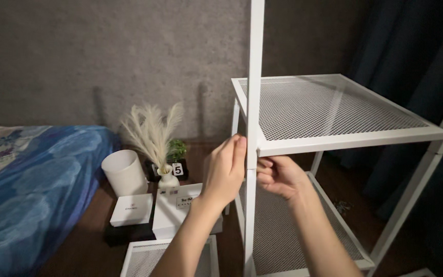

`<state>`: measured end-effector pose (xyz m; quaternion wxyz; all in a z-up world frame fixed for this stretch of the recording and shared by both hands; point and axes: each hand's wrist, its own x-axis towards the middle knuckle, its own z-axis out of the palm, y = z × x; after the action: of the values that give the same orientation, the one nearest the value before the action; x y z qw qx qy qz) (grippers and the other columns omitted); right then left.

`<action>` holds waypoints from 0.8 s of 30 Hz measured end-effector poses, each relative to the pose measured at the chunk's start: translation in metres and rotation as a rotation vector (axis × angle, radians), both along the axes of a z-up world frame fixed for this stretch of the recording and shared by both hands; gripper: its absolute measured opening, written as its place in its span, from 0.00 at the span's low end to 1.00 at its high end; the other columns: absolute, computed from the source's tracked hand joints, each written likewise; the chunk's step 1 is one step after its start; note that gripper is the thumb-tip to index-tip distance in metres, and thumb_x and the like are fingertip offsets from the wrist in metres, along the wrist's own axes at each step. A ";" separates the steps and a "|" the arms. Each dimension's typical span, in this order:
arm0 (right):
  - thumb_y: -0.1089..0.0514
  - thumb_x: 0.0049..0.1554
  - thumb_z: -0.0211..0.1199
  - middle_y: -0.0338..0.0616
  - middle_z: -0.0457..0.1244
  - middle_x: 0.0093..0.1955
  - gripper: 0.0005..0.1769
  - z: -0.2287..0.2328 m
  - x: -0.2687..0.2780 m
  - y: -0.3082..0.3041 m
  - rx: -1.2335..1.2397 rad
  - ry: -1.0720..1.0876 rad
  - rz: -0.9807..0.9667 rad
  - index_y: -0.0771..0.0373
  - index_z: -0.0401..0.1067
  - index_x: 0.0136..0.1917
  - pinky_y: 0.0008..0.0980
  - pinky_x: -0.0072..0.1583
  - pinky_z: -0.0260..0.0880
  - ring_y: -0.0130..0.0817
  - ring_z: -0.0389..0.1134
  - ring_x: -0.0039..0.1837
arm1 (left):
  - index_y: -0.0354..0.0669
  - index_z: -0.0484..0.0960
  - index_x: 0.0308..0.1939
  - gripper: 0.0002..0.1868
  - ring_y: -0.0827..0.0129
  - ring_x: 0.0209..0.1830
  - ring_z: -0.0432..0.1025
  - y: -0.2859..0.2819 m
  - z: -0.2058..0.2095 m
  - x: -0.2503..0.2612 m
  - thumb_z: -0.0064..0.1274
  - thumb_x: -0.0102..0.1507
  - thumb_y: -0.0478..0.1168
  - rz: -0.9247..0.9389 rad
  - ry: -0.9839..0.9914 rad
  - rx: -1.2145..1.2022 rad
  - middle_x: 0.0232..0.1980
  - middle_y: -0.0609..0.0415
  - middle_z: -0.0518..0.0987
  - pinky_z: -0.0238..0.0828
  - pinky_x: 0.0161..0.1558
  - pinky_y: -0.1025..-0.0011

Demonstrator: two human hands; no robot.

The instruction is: The person assembles a white metal mesh shelving unit by hand, inserting and tightening screws to attach vertical poles to the mesh shelves. The person then disassembles the unit by removing the screws and separating the poles from the shelves.

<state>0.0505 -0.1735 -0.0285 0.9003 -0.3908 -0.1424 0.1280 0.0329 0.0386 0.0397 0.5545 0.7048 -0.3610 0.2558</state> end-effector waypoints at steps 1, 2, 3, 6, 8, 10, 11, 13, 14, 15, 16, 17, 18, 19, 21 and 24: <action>0.50 0.63 0.56 0.33 0.49 0.28 0.22 0.001 -0.001 -0.002 -0.006 -0.005 0.011 0.59 0.59 0.30 0.23 0.29 0.43 0.23 0.42 0.28 | 0.37 0.74 0.39 0.14 0.52 0.31 0.76 0.005 -0.001 -0.002 0.42 0.73 0.44 -0.019 -0.001 0.000 0.35 0.44 0.79 0.71 0.34 0.60; 0.50 0.63 0.56 0.34 0.50 0.29 0.22 0.003 -0.001 -0.003 -0.012 -0.011 0.020 0.59 0.59 0.30 0.23 0.29 0.43 0.23 0.42 0.28 | 0.37 0.73 0.38 0.14 0.52 0.29 0.75 0.008 -0.001 -0.004 0.43 0.72 0.44 -0.041 -0.003 0.001 0.34 0.44 0.78 0.69 0.32 0.60; 0.50 0.63 0.56 0.34 0.50 0.29 0.22 0.004 -0.001 -0.004 -0.024 -0.016 0.019 0.59 0.59 0.30 0.23 0.29 0.43 0.22 0.42 0.28 | 0.37 0.72 0.38 0.13 0.53 0.29 0.75 0.009 -0.001 -0.006 0.44 0.72 0.43 -0.045 -0.004 -0.002 0.35 0.45 0.78 0.69 0.32 0.61; 0.50 0.64 0.56 0.33 0.50 0.29 0.22 0.008 -0.004 -0.006 -0.066 -0.001 -0.018 0.59 0.59 0.31 0.22 0.29 0.42 0.22 0.42 0.28 | 0.39 0.71 0.40 0.11 0.54 0.30 0.74 0.009 -0.003 -0.005 0.44 0.71 0.43 -0.064 -0.044 -0.008 0.37 0.46 0.77 0.69 0.33 0.62; 0.50 0.63 0.55 0.32 0.49 0.29 0.21 0.011 -0.005 -0.005 -0.098 0.045 -0.077 0.58 0.60 0.31 0.22 0.29 0.42 0.22 0.42 0.28 | 0.39 0.70 0.42 0.10 0.55 0.35 0.75 0.010 -0.003 -0.001 0.44 0.72 0.42 -0.078 -0.121 -0.006 0.40 0.46 0.76 0.70 0.36 0.62; 0.49 0.64 0.56 0.33 0.50 0.29 0.22 0.013 -0.007 -0.004 -0.148 0.039 -0.099 0.57 0.58 0.31 0.22 0.29 0.43 0.22 0.42 0.27 | 0.39 0.70 0.45 0.09 0.56 0.37 0.75 0.012 -0.002 0.004 0.45 0.71 0.42 -0.117 -0.105 -0.027 0.42 0.46 0.76 0.70 0.37 0.63; 0.48 0.64 0.56 0.34 0.50 0.29 0.23 0.013 -0.007 -0.004 -0.171 0.038 -0.111 0.57 0.58 0.30 0.22 0.29 0.43 0.22 0.42 0.27 | 0.38 0.70 0.46 0.09 0.56 0.38 0.76 0.012 -0.002 0.007 0.46 0.70 0.42 -0.137 -0.094 -0.036 0.43 0.46 0.77 0.71 0.37 0.63; 0.48 0.63 0.55 0.33 0.49 0.29 0.22 0.011 -0.003 -0.004 -0.147 0.099 -0.134 0.57 0.57 0.31 0.22 0.29 0.43 0.22 0.43 0.28 | 0.38 0.72 0.45 0.09 0.54 0.40 0.75 0.009 -0.003 0.010 0.45 0.72 0.41 -0.079 -0.163 -0.018 0.43 0.45 0.76 0.70 0.39 0.62; 0.47 0.63 0.54 0.33 0.49 0.29 0.21 0.009 -0.002 -0.005 -0.135 0.134 -0.150 0.56 0.57 0.31 0.23 0.29 0.43 0.22 0.43 0.28 | 0.38 0.72 0.44 0.09 0.52 0.42 0.75 0.006 -0.005 0.010 0.45 0.73 0.41 -0.055 -0.193 -0.009 0.43 0.44 0.76 0.70 0.40 0.62; 0.47 0.63 0.55 0.32 0.49 0.28 0.21 0.005 0.001 -0.004 -0.086 0.105 -0.070 0.57 0.58 0.32 0.22 0.28 0.42 0.22 0.43 0.27 | 0.38 0.73 0.44 0.10 0.51 0.42 0.75 0.004 -0.006 0.011 0.44 0.73 0.42 -0.060 -0.182 -0.015 0.43 0.43 0.76 0.70 0.40 0.62; 0.48 0.64 0.56 0.31 0.48 0.27 0.21 0.003 0.005 -0.003 -0.037 0.072 0.005 0.57 0.59 0.32 0.22 0.28 0.42 0.21 0.43 0.27 | 0.37 0.73 0.45 0.11 0.51 0.42 0.75 0.003 -0.005 0.013 0.43 0.74 0.42 -0.070 -0.175 -0.023 0.43 0.42 0.76 0.71 0.41 0.63; 0.48 0.64 0.57 0.30 0.47 0.26 0.21 0.000 0.007 -0.003 0.012 0.038 0.079 0.57 0.60 0.33 0.22 0.27 0.41 0.21 0.42 0.26 | 0.36 0.74 0.45 0.12 0.50 0.42 0.75 0.002 -0.004 0.013 0.43 0.74 0.43 -0.079 -0.167 -0.030 0.43 0.41 0.77 0.71 0.41 0.63; 0.49 0.64 0.58 0.30 0.47 0.26 0.20 -0.002 0.007 -0.002 0.035 0.051 0.050 0.57 0.60 0.33 0.22 0.28 0.42 0.21 0.42 0.27 | 0.37 0.75 0.45 0.14 0.50 0.40 0.76 0.001 -0.003 0.013 0.41 0.74 0.44 -0.081 -0.115 -0.038 0.42 0.42 0.78 0.71 0.41 0.63; 0.50 0.64 0.58 0.30 0.47 0.27 0.20 -0.003 0.008 0.001 0.058 0.064 0.021 0.58 0.60 0.34 0.21 0.28 0.42 0.20 0.42 0.27 | 0.37 0.77 0.45 0.16 0.50 0.38 0.77 0.001 -0.003 0.012 0.40 0.74 0.46 -0.082 -0.063 -0.046 0.40 0.42 0.79 0.71 0.40 0.63; 0.51 0.64 0.59 0.31 0.47 0.27 0.19 -0.002 0.008 0.006 0.073 0.069 -0.030 0.59 0.61 0.34 0.22 0.29 0.42 0.21 0.42 0.28 | 0.38 0.80 0.44 0.19 0.50 0.35 0.78 -0.003 0.001 0.010 0.38 0.74 0.49 -0.031 0.054 -0.033 0.36 0.41 0.81 0.72 0.38 0.62; 0.52 0.63 0.60 0.31 0.48 0.27 0.18 0.003 0.003 0.012 0.062 0.054 -0.068 0.61 0.62 0.35 0.22 0.29 0.42 0.21 0.42 0.27 | 0.40 0.83 0.43 0.23 0.48 0.31 0.78 -0.007 0.004 0.007 0.37 0.73 0.52 0.093 0.179 0.010 0.32 0.39 0.81 0.71 0.35 0.60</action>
<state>0.0533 -0.1611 -0.0259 0.9193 -0.3639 -0.1084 0.1036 0.0399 0.0312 0.0439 0.5685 0.7435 -0.2784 0.2155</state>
